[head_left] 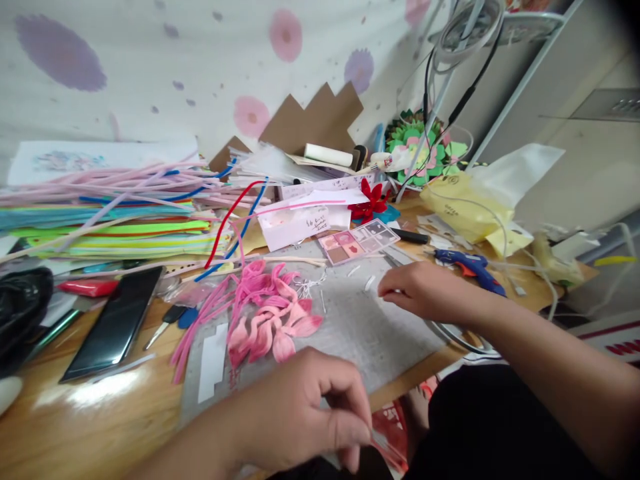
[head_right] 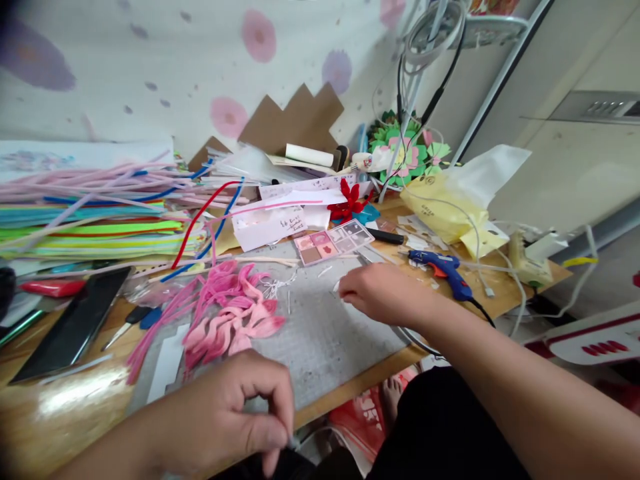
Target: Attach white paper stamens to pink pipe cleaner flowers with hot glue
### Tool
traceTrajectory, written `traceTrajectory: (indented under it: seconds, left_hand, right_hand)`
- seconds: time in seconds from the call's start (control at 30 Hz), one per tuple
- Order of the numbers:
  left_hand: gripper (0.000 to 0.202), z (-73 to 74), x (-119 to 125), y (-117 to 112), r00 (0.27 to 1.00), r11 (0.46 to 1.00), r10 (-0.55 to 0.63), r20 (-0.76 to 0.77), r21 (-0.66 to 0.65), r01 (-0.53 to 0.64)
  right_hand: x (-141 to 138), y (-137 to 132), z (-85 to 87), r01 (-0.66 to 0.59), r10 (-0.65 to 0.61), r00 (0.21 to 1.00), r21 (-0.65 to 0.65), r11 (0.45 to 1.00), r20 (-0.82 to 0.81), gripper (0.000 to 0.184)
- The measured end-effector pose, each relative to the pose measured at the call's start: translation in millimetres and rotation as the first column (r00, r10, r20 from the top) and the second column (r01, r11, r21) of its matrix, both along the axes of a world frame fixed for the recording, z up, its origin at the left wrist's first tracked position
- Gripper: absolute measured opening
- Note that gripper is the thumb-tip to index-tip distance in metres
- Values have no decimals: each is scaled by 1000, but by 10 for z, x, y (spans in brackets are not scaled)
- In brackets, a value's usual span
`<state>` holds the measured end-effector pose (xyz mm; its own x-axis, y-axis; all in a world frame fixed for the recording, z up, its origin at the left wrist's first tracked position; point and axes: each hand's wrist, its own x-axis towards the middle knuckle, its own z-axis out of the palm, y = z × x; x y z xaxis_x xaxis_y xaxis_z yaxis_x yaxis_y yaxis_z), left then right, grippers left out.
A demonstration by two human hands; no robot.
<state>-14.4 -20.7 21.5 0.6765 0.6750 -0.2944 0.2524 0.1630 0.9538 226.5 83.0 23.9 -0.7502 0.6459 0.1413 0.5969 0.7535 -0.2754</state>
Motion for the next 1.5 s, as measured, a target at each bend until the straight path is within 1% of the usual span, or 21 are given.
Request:
traceTrajectory:
  seconds: [0.03,0.1,0.17,0.33,0.43,0.5,0.57,0.63,0.67,0.73,0.77,0.8,0.9,0.97,1.13,1.37,1.5]
  left_hand:
    - [9,-18,5,18,997,997,76,15,-25,-76]
    - [10,-60,2,56,976,977,212,53,-32,-210]
    - [11,-98,-14,88,956,959,282,76,-16,-282]
    - [11,-145,-52,129,952,953,303,48,-35,-301]
    - [12,-163,-65,143,943,943,331,41,3,-332]
    - [14,-169,-67,151,926,924,375,51,65,-378]
    - [15,-164,-60,157,901,889,429,69,144,-435]
    - [15,-153,-48,159,863,839,497,87,206,-504]
    - [14,-148,-40,160,838,811,536,103,213,-545]
    - [12,-147,-27,163,782,759,608,138,190,-623]
    - [12,-151,-22,165,755,737,636,159,165,-655]
    - [12,-159,-19,167,738,724,651,177,146,-674]
    - [11,-185,-20,168,712,703,668,215,129,-699]
    - [12,-190,-24,163,715,700,667,209,153,-697]
    - [13,-172,-36,147,735,697,651,189,234,-678]
    - [14,-175,-48,140,746,712,623,236,225,-666]
    - [14,-157,-41,147,759,719,612,220,243,-650]
  right_hand:
    - [-16,101,-41,-20,20,998,-4,1000,64,17]
    - [-45,252,-117,-28,30,994,-17,999,109,23]
    - [-62,343,-184,-10,14,993,-35,999,119,25]
    - [-73,434,-291,23,-11,992,-91,996,125,13]
    - [-88,438,-297,55,-42,993,-125,991,108,12]
    - [-101,406,-273,86,-75,994,-150,985,77,11]
    - [-130,330,-233,104,-97,994,-186,977,45,9]
    - [-190,209,-185,90,-103,994,-279,956,-33,8]
    - [-232,134,-160,71,-114,988,-351,934,-102,8]
    - [-327,-29,-107,27,-169,951,-474,880,-258,6]
    - [-374,-108,-80,9,-198,925,-501,865,-325,5]
    - [-416,-181,-53,-2,-213,902,-500,866,-374,4]
    - [-507,-337,16,-24,-178,878,-411,911,-445,5]
    - [-540,-384,40,-51,-150,869,-386,921,-472,6]
    - [-589,-402,35,-101,-97,870,-368,924,-483,11]
    - [-641,-409,46,-119,-80,874,-372,921,-479,14]
    - [-642,-404,50,-120,-79,877,-374,920,-473,12]
